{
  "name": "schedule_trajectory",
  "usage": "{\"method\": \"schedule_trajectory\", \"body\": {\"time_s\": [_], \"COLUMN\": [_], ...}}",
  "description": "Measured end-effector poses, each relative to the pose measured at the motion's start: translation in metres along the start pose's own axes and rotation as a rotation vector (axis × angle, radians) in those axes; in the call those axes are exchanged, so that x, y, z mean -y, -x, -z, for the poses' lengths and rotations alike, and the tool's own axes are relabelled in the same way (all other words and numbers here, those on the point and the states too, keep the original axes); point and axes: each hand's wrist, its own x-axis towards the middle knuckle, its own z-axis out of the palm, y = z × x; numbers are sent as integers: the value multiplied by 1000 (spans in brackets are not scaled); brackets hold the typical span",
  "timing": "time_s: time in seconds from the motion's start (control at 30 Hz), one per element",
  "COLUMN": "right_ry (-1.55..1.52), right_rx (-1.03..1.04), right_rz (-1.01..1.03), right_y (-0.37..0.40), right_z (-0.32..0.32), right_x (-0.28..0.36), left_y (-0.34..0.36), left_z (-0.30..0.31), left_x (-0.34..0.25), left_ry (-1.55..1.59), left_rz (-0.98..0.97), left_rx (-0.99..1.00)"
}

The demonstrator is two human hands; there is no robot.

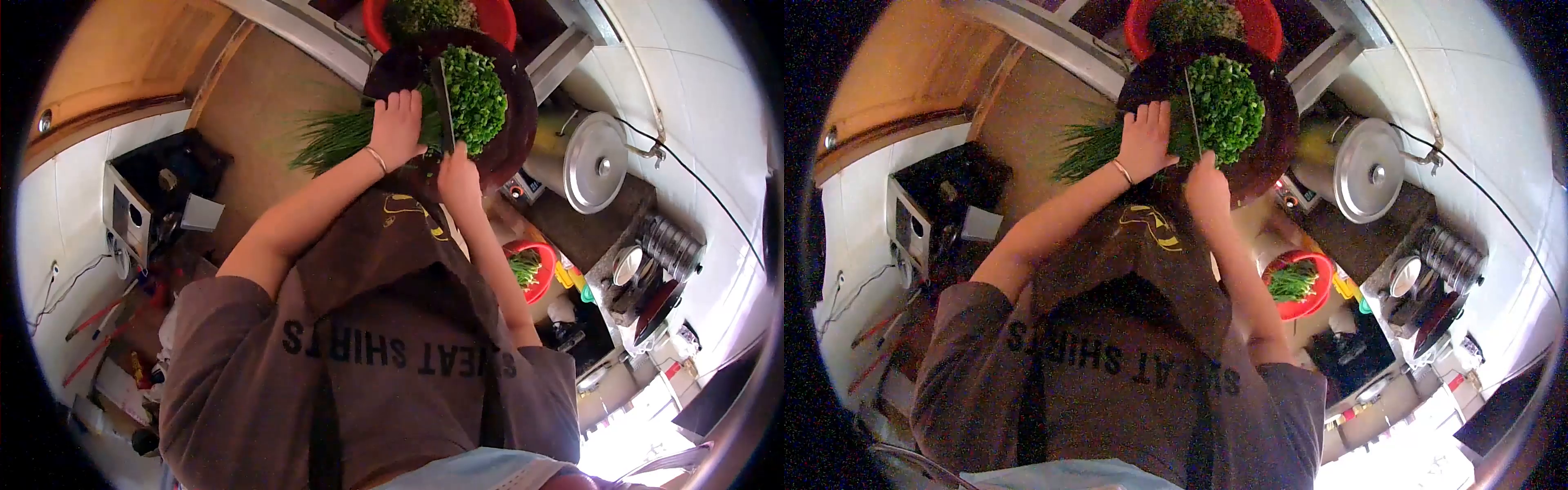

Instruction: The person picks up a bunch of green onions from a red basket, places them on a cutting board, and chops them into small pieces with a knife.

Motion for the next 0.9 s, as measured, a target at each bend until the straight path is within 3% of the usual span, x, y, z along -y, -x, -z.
{"method": "schedule_trajectory", "body": {"time_s": [0.2,0.47,0.53,0.6,0.67,0.8,0.9], "right_ry": [-78,-120,-130,-95,128,171,210], "right_rx": [-42,-18,-86,-13,44,130,80], "right_rz": [68,104,200,144,191,150,217], "right_y": [-72,-44,-31,-20,-11,-25,-71], "right_z": [-6,14,36,56,62,41,3], "right_x": [11,-23,-8,4,5,-1,4], "left_y": [-3,0,6,7,7,4,6], "left_z": [-2,10,2,-1,0,-3,-6], "left_x": [3,12,14,15,12,13,13], "left_ry": [-1,42,64,87,68,34,13], "left_rz": [-25,-82,-59,-44,-65,-78,-101], "left_rx": [-12,95,13,-64,-51,-48,-64]}}
